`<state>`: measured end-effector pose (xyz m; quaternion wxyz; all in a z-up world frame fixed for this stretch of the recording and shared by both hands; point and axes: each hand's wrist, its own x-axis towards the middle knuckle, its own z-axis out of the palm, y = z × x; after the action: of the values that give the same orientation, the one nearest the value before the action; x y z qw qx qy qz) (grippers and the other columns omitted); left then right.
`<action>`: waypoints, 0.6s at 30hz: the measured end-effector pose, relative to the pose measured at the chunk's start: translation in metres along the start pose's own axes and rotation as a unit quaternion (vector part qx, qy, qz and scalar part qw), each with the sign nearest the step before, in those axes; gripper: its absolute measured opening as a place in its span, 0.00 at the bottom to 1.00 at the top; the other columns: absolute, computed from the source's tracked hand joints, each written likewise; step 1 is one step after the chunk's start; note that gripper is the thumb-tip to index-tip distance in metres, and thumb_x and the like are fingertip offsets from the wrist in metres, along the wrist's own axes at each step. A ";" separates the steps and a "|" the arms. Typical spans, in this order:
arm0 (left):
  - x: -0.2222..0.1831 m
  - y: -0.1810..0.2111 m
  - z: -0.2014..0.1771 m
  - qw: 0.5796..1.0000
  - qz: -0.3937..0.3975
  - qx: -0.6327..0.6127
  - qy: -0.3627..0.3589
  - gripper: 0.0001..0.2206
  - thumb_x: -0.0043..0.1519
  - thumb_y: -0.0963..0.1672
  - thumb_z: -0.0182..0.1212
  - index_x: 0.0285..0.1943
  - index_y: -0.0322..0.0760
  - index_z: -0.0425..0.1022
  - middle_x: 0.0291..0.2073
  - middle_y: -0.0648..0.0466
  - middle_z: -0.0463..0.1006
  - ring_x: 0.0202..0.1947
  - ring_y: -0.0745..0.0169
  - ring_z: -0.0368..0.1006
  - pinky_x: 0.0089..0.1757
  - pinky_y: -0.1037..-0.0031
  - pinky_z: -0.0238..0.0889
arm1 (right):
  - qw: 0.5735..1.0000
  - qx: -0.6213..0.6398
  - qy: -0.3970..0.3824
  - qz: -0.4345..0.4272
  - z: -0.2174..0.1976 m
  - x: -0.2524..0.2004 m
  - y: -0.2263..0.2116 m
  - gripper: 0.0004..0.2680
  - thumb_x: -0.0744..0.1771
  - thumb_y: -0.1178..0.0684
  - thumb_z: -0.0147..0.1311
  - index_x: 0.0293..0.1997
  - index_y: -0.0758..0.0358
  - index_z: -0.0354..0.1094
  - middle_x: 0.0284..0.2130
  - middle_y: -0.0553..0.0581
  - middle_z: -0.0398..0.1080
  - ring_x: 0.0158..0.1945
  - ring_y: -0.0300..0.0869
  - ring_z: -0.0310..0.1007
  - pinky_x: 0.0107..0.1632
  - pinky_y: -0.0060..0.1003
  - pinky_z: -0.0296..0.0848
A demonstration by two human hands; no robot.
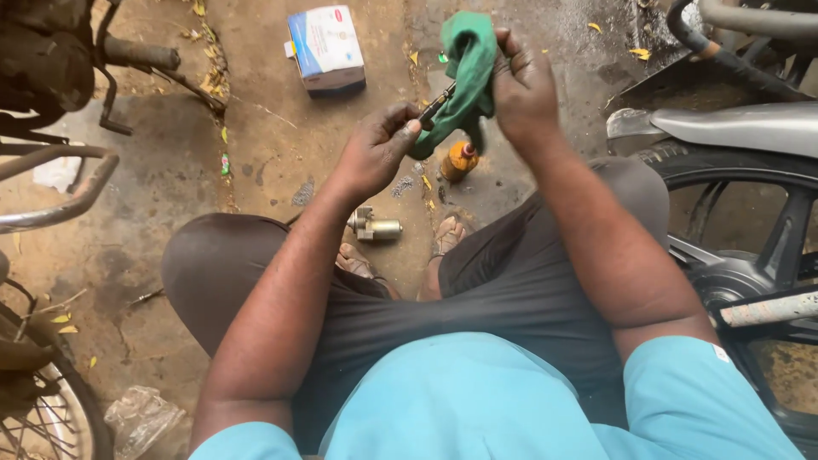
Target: Repairing a motorcycle cable by cleaning it with a cloth and applying lubricant from a bottle.
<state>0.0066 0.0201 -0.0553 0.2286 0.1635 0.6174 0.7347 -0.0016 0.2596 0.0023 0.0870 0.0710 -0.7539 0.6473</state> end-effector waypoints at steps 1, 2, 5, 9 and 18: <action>-0.003 0.006 0.003 0.998 0.028 0.044 0.017 0.09 0.74 0.43 0.54 0.54 0.31 0.74 0.38 0.54 0.77 0.39 0.71 0.72 0.44 0.75 0.69 | 1.000 0.007 -0.025 0.008 -0.003 -0.001 -0.009 0.08 0.76 0.55 0.47 0.59 0.67 0.66 0.45 0.53 0.77 0.47 0.35 0.78 0.52 0.32 0.80; -0.006 0.013 0.006 0.994 0.057 0.088 0.033 0.08 0.74 0.43 0.55 0.51 0.30 0.74 0.37 0.54 0.76 0.40 0.71 0.69 0.44 0.74 0.67 | 0.999 0.013 -0.050 0.016 -0.008 -0.003 -0.017 0.09 0.76 0.55 0.47 0.61 0.68 0.66 0.45 0.53 0.77 0.48 0.34 0.77 0.52 0.31 0.79; -0.014 0.034 0.012 0.981 0.079 0.169 0.047 0.09 0.73 0.43 0.58 0.50 0.28 0.73 0.34 0.52 0.76 0.38 0.69 0.68 0.43 0.73 0.68 | 0.986 -0.082 -0.129 -0.072 -0.011 -0.009 -0.023 0.08 0.77 0.55 0.47 0.61 0.70 0.65 0.44 0.56 0.74 0.49 0.35 0.75 0.53 0.30 0.77; -0.016 0.051 0.023 0.976 0.083 0.178 0.095 0.10 0.70 0.44 0.59 0.51 0.29 0.75 0.34 0.53 0.80 0.36 0.69 0.73 0.40 0.71 0.70 | 0.982 -0.093 -0.140 -0.081 -0.011 -0.009 -0.029 0.08 0.78 0.55 0.47 0.60 0.71 0.65 0.44 0.56 0.73 0.49 0.34 0.74 0.53 0.30 0.75; 0.003 0.008 -0.001 0.992 -0.107 -0.066 -0.032 0.15 0.77 0.48 0.52 0.45 0.31 0.72 0.24 0.53 0.75 0.24 0.63 0.66 0.29 0.72 0.59 | 0.986 -0.120 -0.102 -0.056 -0.004 -0.011 -0.035 0.09 0.77 0.53 0.48 0.58 0.70 0.67 0.41 0.54 0.76 0.45 0.31 0.73 0.48 0.27 0.74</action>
<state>0.0028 0.0195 -0.0475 0.3361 0.1044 0.5739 0.7394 0.0171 0.2584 0.0338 0.0535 0.1679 -0.8257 0.5358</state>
